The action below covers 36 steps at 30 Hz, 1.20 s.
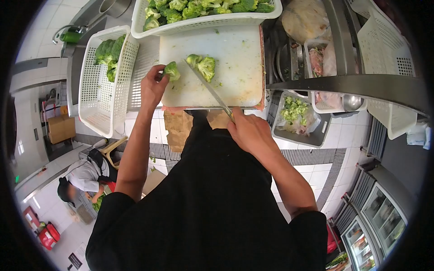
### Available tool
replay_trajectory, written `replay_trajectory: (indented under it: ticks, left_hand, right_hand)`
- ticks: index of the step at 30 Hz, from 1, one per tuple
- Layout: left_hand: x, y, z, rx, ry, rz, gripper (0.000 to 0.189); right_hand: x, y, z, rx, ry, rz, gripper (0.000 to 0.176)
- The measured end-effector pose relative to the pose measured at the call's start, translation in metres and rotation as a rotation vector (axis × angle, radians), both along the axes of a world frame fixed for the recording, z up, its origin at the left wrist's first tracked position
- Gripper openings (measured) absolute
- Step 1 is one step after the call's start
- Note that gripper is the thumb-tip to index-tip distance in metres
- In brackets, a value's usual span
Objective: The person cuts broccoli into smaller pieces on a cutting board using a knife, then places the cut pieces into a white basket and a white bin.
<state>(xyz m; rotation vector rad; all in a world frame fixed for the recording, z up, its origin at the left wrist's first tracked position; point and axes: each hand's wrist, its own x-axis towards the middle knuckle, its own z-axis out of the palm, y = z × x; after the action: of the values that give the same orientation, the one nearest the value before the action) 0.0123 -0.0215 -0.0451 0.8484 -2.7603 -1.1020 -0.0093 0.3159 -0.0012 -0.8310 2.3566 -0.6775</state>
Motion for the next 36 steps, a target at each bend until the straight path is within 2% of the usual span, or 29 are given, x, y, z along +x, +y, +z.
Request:
replay_trajectory:
  ticks: [2, 4, 5, 9, 12, 32, 36]
  left_hand:
    - [-0.001, 0.001, 0.001, 0.039, -0.063, -0.027, 0.046]
    - [0.004, 0.004, -0.008, -0.038, 0.14, -0.295, 0.051]
    - [0.006, 0.004, -0.013, -0.156, 0.146, -0.353, 0.056]
    - [0.004, 0.006, -0.016, -0.227, 0.179, -0.349, 0.059]
    - [-0.002, 0.01, -0.008, -0.153, 0.098, -0.304, 0.057]
    - [-0.008, 0.012, -0.007, -0.099, 0.133, -0.356, 0.053]
    - [0.002, 0.001, -0.014, -0.001, 0.175, -0.3, 0.054]
  right_hand:
    - [0.005, 0.006, 0.014, 0.097, -0.081, -0.08, 0.029]
    - [0.01, 0.016, 0.025, 0.088, -0.101, -0.102, 0.029]
    - [0.013, 0.02, 0.029, 0.082, -0.121, -0.128, 0.028]
    - [0.019, 0.03, 0.039, 0.093, -0.158, -0.089, 0.027]
    - [0.02, 0.029, 0.04, 0.154, -0.158, -0.057, 0.025]
    - [-0.016, -0.002, 0.031, 0.08, 0.068, 0.118, 0.023]
    - [-0.013, -0.008, -0.005, 0.033, 0.059, 0.087, 0.022]
